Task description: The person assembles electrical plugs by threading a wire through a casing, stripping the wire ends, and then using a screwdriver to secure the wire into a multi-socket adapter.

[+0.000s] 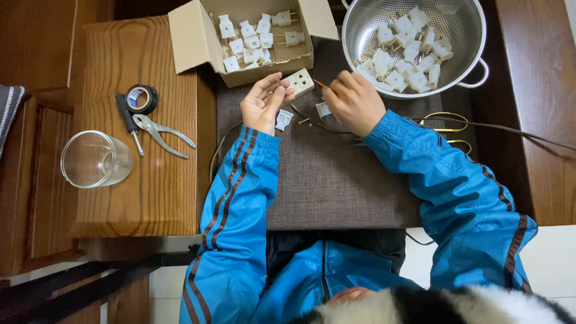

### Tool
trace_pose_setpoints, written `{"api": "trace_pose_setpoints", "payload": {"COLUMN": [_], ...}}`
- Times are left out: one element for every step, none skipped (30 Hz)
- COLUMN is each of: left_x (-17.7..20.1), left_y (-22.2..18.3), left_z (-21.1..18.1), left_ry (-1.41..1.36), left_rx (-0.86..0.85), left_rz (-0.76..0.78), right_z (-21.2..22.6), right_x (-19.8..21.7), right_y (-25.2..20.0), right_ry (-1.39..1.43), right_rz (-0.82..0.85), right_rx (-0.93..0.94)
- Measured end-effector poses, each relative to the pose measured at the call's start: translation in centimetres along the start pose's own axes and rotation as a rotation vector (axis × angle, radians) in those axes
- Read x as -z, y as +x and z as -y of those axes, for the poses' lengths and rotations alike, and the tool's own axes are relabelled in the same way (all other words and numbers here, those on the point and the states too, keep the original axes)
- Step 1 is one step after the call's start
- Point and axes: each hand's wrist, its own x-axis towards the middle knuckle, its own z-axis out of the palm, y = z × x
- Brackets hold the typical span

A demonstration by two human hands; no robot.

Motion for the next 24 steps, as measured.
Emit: {"api": "trace_pose_setpoints", "payload": {"left_x": [-0.1, -0.3, -0.5, -0.4, -0.3, -0.2, -0.1, 0.1, 0.3, 0.4, 0.4, 0.5, 0.2, -0.1, -0.4, -0.1, 0.3, 0.7, 0.3, 0.0, -0.3, 0.2, 0.7, 1.3], "left_y": [-0.1, -0.2, -0.2, -0.3, -0.3, -0.3, -0.1, -0.1, 0.0, 0.0, 0.1, 0.2, 0.0, 0.0, 0.1, 0.2, 0.4, 0.5, 0.4, 0.3, 0.2, 0.4, 0.6, 0.7], "left_z": [-0.2, -0.5, -0.7, -0.7, -0.7, -0.7, -0.3, 0.2, 0.7, 0.6, 0.5, 0.3, -0.1, -0.6, -1.0, -0.3, 0.4, 1.1, 1.1, 1.1, 1.1, 1.8, 2.5, 3.2], "left_ry": [0.0, 0.005, 0.009, 0.007, 0.032, 0.057, 0.055, 0.056, 0.056, 0.054, 0.091, 0.129, 0.131, 0.109, 0.087, 0.085, 0.059, 0.034, 0.032, -0.006, -0.043, -0.043, -0.068, -0.093], "left_rx": [-0.002, 0.011, 0.024, 0.02, 0.028, 0.035, 0.029, 0.029, 0.028, 0.025, 0.012, 0.0, -0.003, -0.014, -0.023, -0.027, -0.013, 0.002, 0.0, 0.011, 0.023, 0.021, 0.033, 0.046], "left_rz": [0.0, -0.005, -0.011, -0.006, 0.0, 0.004, 0.009, -0.002, -0.012, -0.011, -0.016, -0.022, -0.021, -0.063, -0.105, -0.105, -0.117, -0.131, -0.132, -0.139, -0.146, -0.142, -0.165, -0.189], "right_z": [0.4, 0.8, 1.1, 1.2, 1.2, 1.1, 1.0, 0.9, 0.9, 0.9, 1.0, 1.1, 1.4, 1.5, 1.7, 1.4, 1.1, 0.8, 0.5, 0.2, -0.1, -0.3, -0.4, -0.4], "right_x": [0.1, 0.1, 0.2, -1.1, -2.5, -3.8, -3.4, -3.1, -2.7, -3.0, -3.3, -3.6, -1.3, 0.9, 3.2, 4.6, 6.1, 7.6, 7.9, 8.1, 8.4, 8.4, 8.5, 8.5], "right_y": [-0.4, -0.7, -1.1, -2.5, -3.9, -5.2, -4.6, -4.2, -3.7, -4.0, -4.4, -4.7, -3.3, -1.8, -0.3, 1.1, 2.5, 3.9, 4.3, 4.7, 5.0, 5.1, 5.2, 5.2], "right_ry": [-0.001, -0.109, -0.218, -0.224, -0.295, -0.367, -0.372, -0.372, -0.372, -0.375, -0.354, -0.331, -0.332, -0.263, -0.193, -0.196, -0.078, 0.041, 0.04, 0.268, 0.495, 0.493, 0.639, 0.786], "right_rz": [-0.001, 0.1, 0.2, 0.197, 0.257, 0.315, 0.31, 0.311, 0.311, 0.309, 0.364, 0.419, 0.415, 0.369, 0.322, 0.32, 0.181, 0.043, 0.043, -0.036, -0.116, -0.119, -0.107, -0.093], "right_rx": [0.001, -0.07, -0.14, -0.141, -0.169, -0.197, -0.197, -0.193, -0.189, -0.188, -0.219, -0.252, -0.252, -0.29, -0.328, -0.326, -0.299, -0.269, -0.267, -0.304, -0.339, -0.339, -0.385, -0.43]}}
